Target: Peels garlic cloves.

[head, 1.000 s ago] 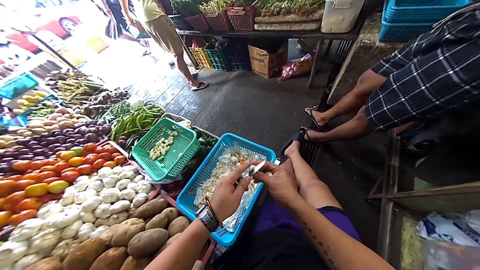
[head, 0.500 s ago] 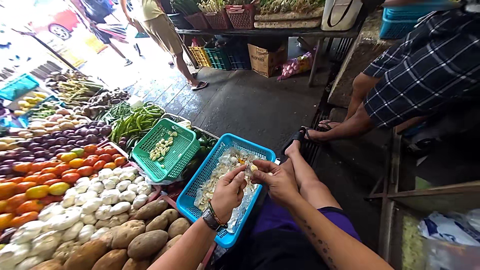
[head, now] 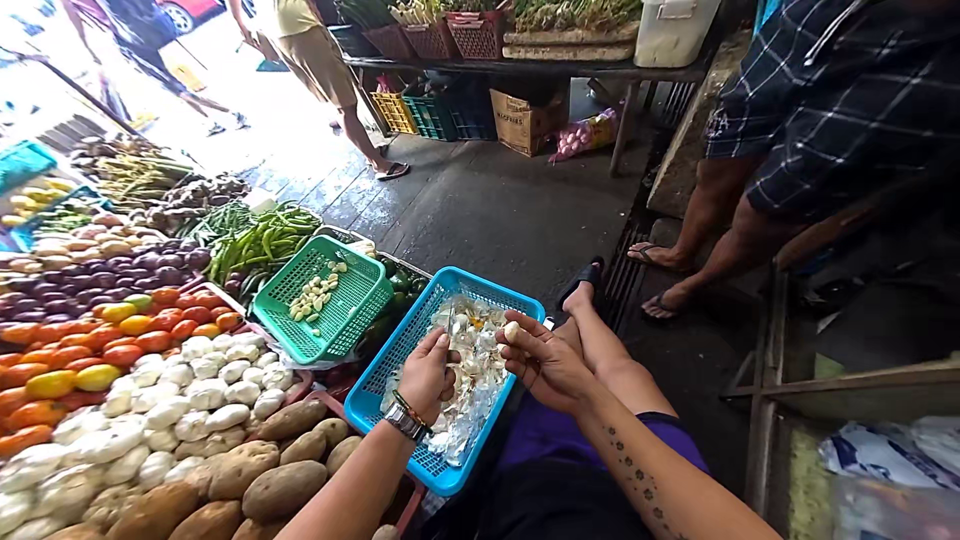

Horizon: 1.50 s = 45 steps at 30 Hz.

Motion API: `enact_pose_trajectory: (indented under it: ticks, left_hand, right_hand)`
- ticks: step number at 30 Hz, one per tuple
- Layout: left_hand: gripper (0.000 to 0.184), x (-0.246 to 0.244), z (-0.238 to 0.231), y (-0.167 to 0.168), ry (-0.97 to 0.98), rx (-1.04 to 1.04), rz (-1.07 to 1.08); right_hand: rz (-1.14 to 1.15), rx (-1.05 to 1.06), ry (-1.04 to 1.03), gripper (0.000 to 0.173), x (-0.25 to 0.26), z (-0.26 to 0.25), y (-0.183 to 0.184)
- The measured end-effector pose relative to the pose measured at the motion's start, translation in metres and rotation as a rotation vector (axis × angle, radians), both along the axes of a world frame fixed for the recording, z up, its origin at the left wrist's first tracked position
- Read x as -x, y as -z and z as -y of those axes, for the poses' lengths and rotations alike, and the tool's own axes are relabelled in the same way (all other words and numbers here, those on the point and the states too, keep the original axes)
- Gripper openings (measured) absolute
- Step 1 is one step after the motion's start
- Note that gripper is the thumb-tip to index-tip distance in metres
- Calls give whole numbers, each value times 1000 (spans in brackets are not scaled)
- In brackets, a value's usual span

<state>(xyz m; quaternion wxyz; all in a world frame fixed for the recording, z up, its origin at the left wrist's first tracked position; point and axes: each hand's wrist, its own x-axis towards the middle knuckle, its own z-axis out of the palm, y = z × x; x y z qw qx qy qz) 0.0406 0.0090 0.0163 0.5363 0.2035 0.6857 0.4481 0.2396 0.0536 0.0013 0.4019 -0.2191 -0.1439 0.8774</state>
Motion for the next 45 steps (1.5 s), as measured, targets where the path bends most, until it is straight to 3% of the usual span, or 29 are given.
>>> enact_pose_trajectory:
  ticks: [5, 8, 11, 15, 19, 22, 27, 30, 33, 38, 42, 45]
  left_hand:
    - [31, 7, 4, 3, 115, 78, -204]
    - [34, 4, 10, -4, 210, -127, -366]
    - [58, -3, 17, -20, 454, -431, -407]
    - [49, -9, 18, -24, 628, -552, -548]
    - [36, -10, 17, -16, 626, -600, -634]
    - [36, -5, 16, -15, 503, -511, -676]
    - [38, 12, 2, -15, 362, -223, -505]
    - [46, 8, 8, -17, 425, -254, -427]
    - [52, 1, 16, -25, 577, -373, -557]
    - [43, 1, 15, -13, 710, -496, -843]
    - [39, 1, 18, -8, 687, -540, -932]
    - [39, 4, 16, -7, 585, -469, -964]
  right_hand:
    - [44, 33, -37, 27, 2, -1, -3]
    - [60, 50, -37, 23, 3, 1, -3]
    - [69, 50, -31, 17, 5, 3, 0]
    - [43, 51, -29, 14, 12, 5, 2]
    - [70, 76, -35, 11, 14, 7, 2]
    - [93, 47, -50, 18, 14, 7, 1]
    - [72, 28, -67, 23, 11, 3, -5]
    - [72, 10, -72, 27, 8, 0, -1]
    - [106, -4, -68, 26, 11, -2, -2]
    - [129, -35, -42, 22, 15, 2, -1]
    - [152, -23, -27, 15, 17, 2, 3]
    - [176, -49, -76, 24, 18, 2, 1]
